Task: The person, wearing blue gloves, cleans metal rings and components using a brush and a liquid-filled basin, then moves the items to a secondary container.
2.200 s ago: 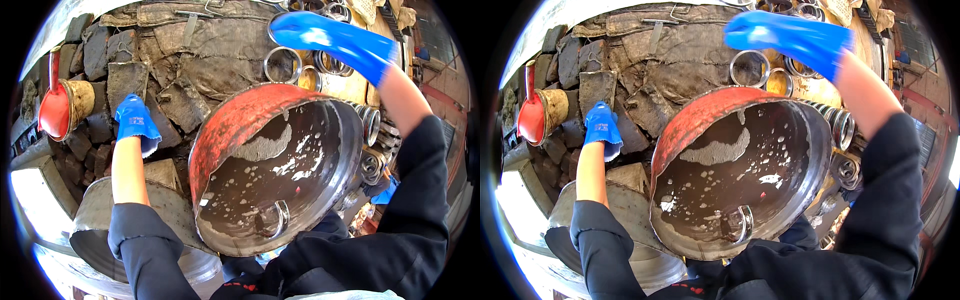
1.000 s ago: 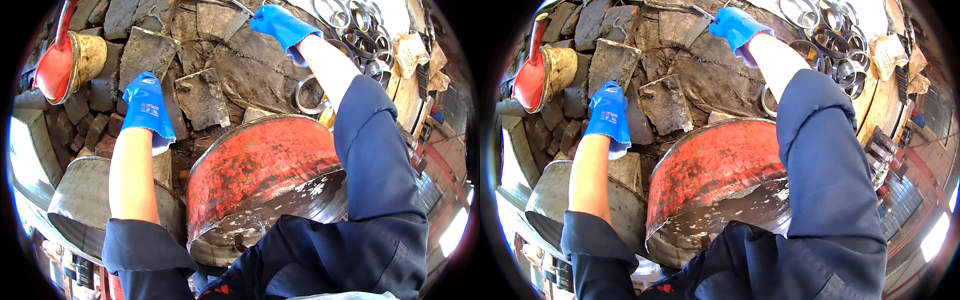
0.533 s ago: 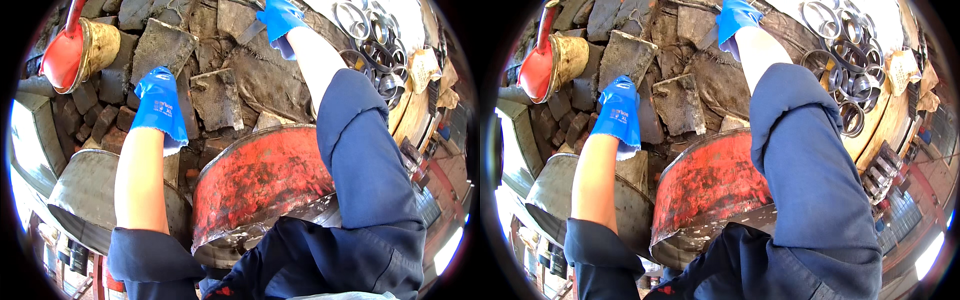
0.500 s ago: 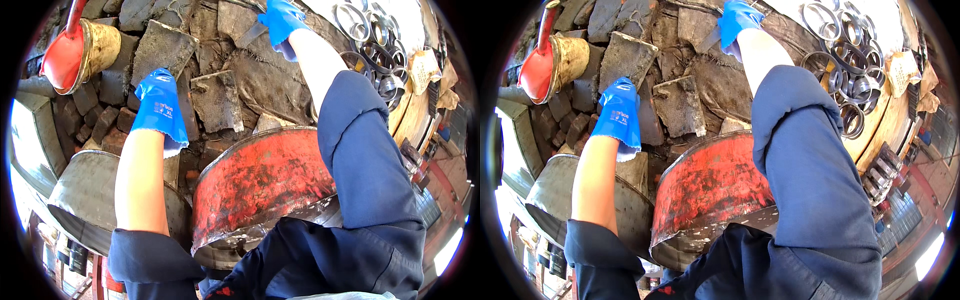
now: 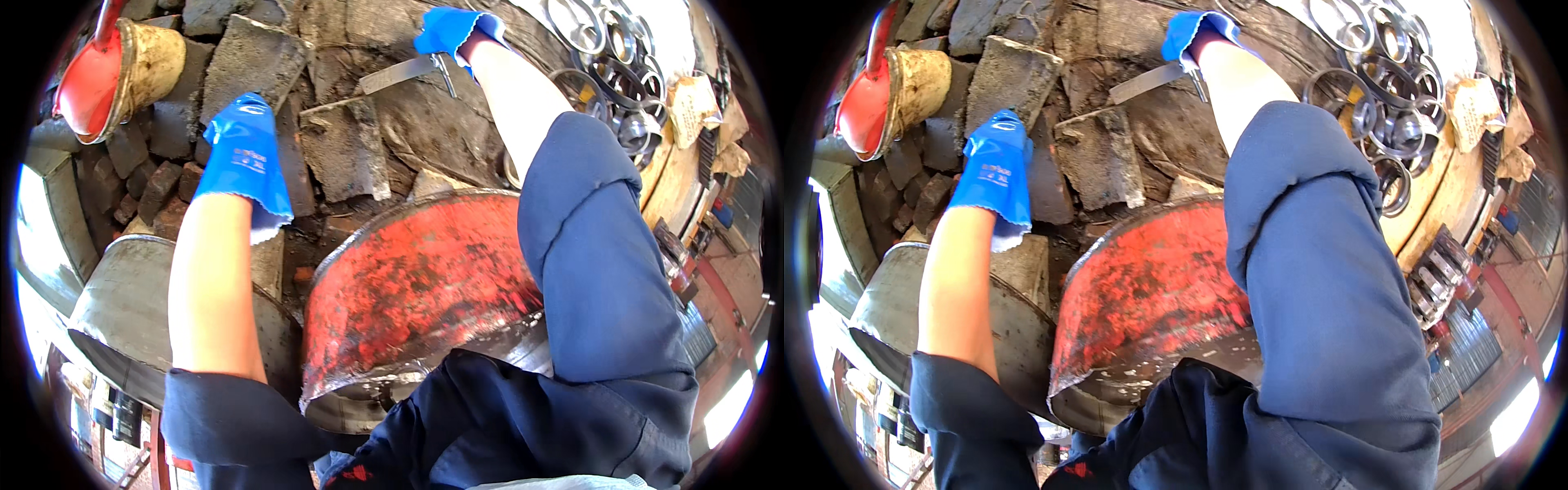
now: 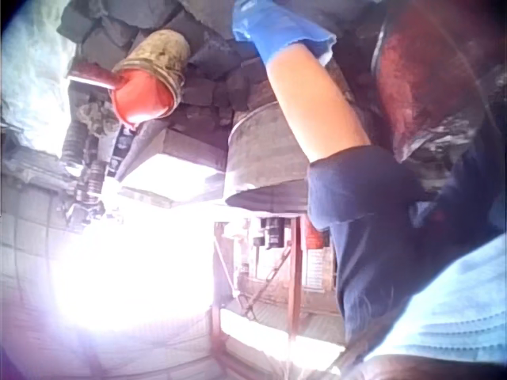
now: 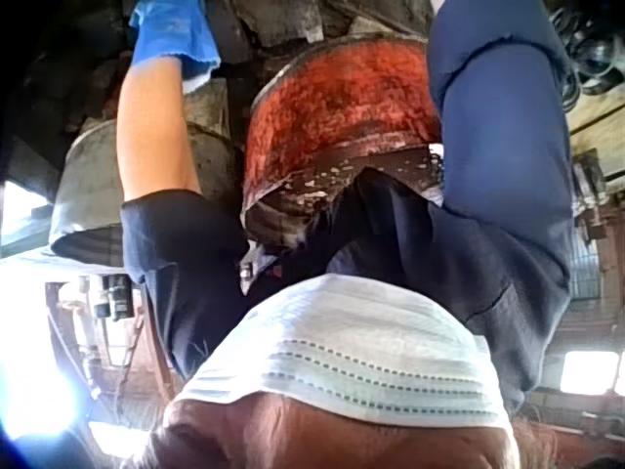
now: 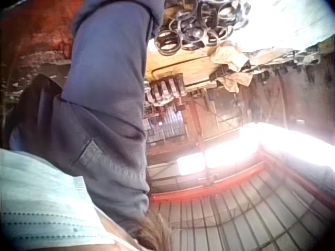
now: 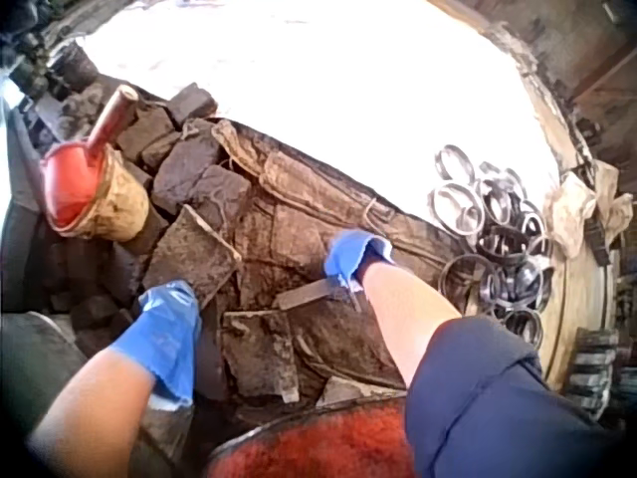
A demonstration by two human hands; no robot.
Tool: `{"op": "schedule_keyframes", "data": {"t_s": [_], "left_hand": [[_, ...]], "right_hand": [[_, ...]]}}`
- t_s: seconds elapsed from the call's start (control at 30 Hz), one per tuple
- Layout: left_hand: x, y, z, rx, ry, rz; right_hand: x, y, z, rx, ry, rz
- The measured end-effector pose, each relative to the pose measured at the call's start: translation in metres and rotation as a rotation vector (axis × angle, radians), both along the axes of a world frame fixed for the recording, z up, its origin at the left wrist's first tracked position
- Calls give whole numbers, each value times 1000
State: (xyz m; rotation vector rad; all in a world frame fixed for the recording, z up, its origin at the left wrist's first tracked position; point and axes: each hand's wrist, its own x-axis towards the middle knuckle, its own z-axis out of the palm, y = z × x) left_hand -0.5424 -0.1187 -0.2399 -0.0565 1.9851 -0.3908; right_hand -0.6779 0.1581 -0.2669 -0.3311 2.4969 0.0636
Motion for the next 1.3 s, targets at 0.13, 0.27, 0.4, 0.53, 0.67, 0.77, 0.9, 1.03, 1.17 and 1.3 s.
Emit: {"op": "schedule_keyframes", "data": {"t_s": [0.13, 0.27, 0.4, 0.53, 0.67, 0.77, 0.9, 1.03, 1.17, 1.3], "left_hand": [[18, -45, -18, 192, 214, -76], [20, -34, -2, 231, 316, -192], [20, -43, -22, 347, 347, -312], [16, -42, -34, 321, 328, -95], [14, -94, -36, 253, 239, 107], [13, -122, 21, 252, 434, 89], [70, -57, 146, 635, 893, 87], [223, 37, 285, 935, 1067, 243], [374, 125, 307, 1060, 956, 483], [473, 182, 268, 1077, 847, 716]], "right_hand": [[32, 31, 64, -349, -28, -39], [95, 99, 188, -560, -68, -238], [214, 181, 281, -642, -18, -638], [356, 223, 346, -673, 163, -1097], [470, 236, 350, -804, 295, -1466], [537, 233, 328, -850, 323, -1692], [603, 224, 321, -855, 371, -1890], [635, 214, 326, -893, 296, -1933], [648, 197, 311, -1070, 345, -2020], [667, 200, 294, -1071, 343, -1976]]}}
